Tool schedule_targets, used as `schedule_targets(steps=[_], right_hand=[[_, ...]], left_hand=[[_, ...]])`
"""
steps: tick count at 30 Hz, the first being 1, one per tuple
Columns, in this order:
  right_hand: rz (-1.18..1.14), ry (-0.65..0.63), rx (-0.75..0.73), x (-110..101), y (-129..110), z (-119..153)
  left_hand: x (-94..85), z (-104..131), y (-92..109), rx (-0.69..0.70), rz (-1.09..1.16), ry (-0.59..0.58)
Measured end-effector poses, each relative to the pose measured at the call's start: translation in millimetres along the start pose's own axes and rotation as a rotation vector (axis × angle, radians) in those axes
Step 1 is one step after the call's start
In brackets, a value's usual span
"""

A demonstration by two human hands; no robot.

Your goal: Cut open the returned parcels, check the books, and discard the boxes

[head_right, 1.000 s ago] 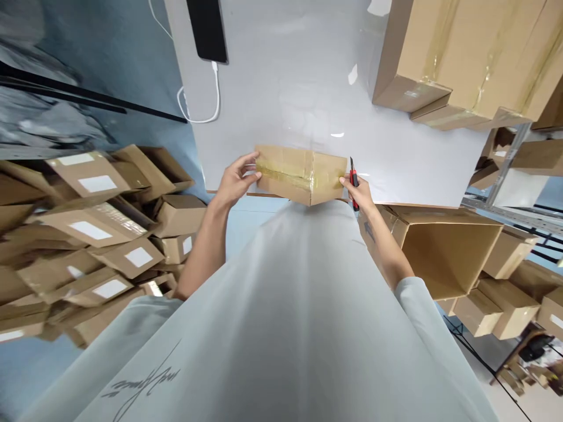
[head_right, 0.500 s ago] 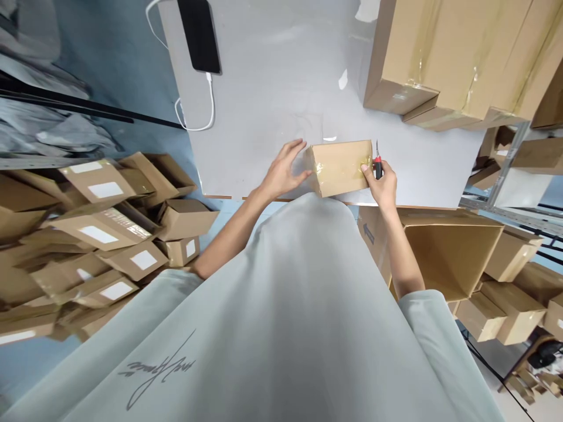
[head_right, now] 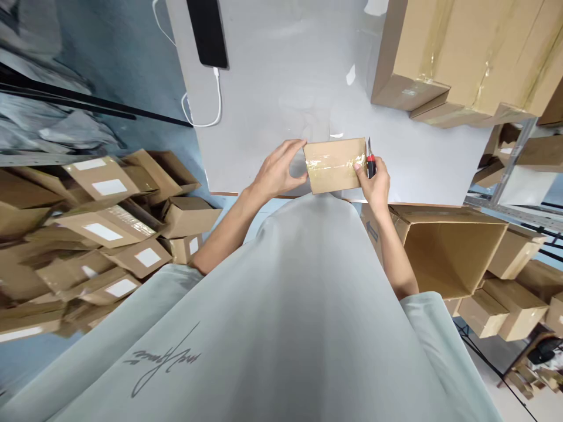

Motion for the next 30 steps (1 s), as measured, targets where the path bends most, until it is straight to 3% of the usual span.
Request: schedule_targets(steps=[5, 13, 19, 21, 24, 27, 30], right_hand=[[0.026, 0.098, -0.026, 9, 3, 6], [0.086, 0.136, -0.033, 10, 1, 9], [0.109, 0.177, 0.015, 1, -9, 23], [0.051, 0.137, 0.012, -3, -21, 41], [-0.048, -0.058, 0.009, -1, -45, 74], [-0.029, -0.235, 0.001, 9, -68, 102], [0.029, -0.265, -0.010, 19, -81, 116]], left_hand=[[1.9, -1, -7, 0.038, -0.057, 0.019], [14.9, 0, -4, 0.029, -0.075, 0.048], [-5.1, 5, -2, 0.038, 0.025, 0.006], [-16.9, 3, -3, 0.029, 0.101, -0.007], [-28.0, -8, -8, -0.037, 0.205, 0.039], [-26.9, -23, -15, -0.081, 0.268, 0.103], [-21.2, -33, -21, -0.089, 0.310, 0.127]])
Point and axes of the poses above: each hand's wrist, its own z-axis away from the middle knuckle, its own x-axis out of the palm, y = z × x, the point moved 1 cm from there along -z, towards the middle knuckle, and after that the axes turned 12 degrees about x, right-handed, at the moved point
